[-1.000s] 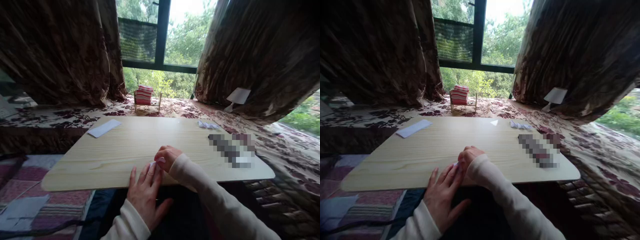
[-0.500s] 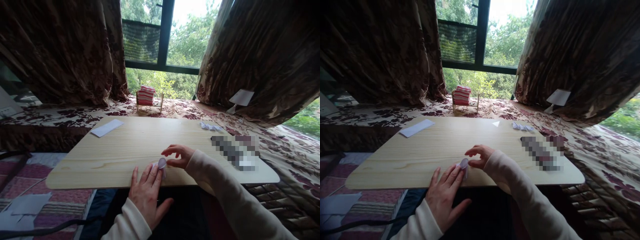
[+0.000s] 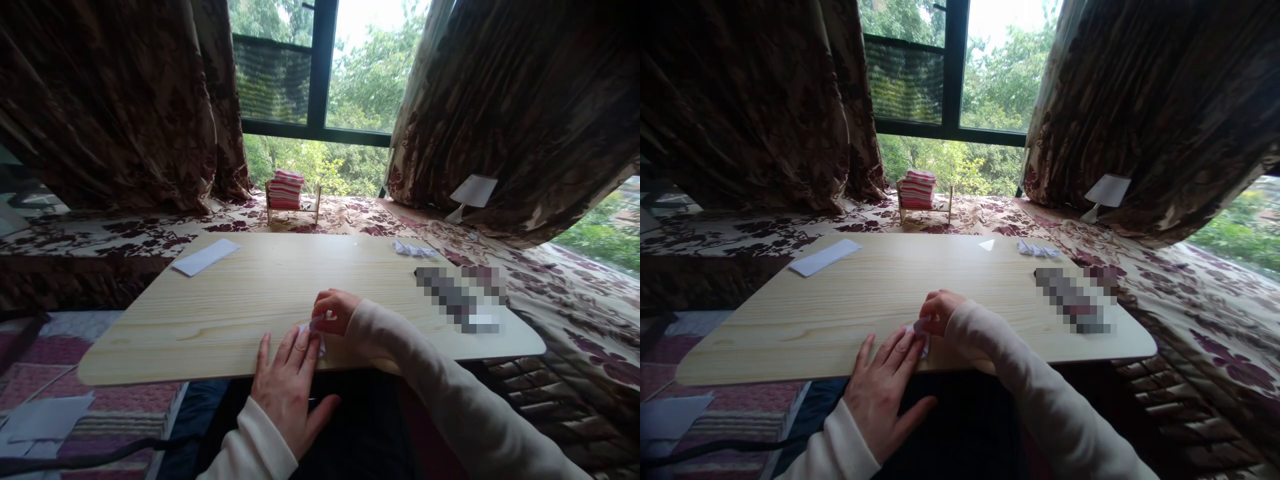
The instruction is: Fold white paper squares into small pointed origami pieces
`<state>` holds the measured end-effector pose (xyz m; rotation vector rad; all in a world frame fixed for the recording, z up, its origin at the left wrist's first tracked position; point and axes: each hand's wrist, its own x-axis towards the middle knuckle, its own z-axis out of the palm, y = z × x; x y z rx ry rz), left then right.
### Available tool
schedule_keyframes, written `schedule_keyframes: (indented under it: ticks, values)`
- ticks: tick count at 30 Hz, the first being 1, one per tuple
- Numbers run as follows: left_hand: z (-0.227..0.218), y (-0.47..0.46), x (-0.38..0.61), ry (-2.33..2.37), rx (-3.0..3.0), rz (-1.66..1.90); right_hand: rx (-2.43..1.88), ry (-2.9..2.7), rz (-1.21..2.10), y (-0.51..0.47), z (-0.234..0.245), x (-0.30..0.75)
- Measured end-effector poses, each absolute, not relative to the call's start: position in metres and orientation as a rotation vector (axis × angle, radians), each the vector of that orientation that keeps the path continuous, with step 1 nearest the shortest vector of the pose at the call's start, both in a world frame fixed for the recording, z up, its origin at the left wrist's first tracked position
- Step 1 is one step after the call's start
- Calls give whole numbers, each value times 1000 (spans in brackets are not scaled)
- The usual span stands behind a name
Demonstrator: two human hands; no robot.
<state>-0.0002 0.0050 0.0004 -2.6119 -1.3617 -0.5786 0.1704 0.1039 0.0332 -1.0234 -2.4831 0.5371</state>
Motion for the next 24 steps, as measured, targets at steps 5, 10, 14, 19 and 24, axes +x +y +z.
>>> schedule_keyframes:
  ticks: [5, 10, 14, 19, 24]
  values:
    - [1, 5, 0, -1361, -2613, -587, -932, -2535, 507, 102, 38, 174]
    - [4, 6, 3, -1405, -2615, -622, -892, -2597, 345, 93, 58, 167]
    - [7, 6, 7, -1478, -2592, -717, -938, -2738, 207, 97, 68, 166]
    - [7, 6, 6, -1466, -2594, -734, -945, -2683, 257, 106, 59, 177]
    - [7, 5, 7, -1445, -2592, -682, -888, -2683, 267, 96, 61, 171]
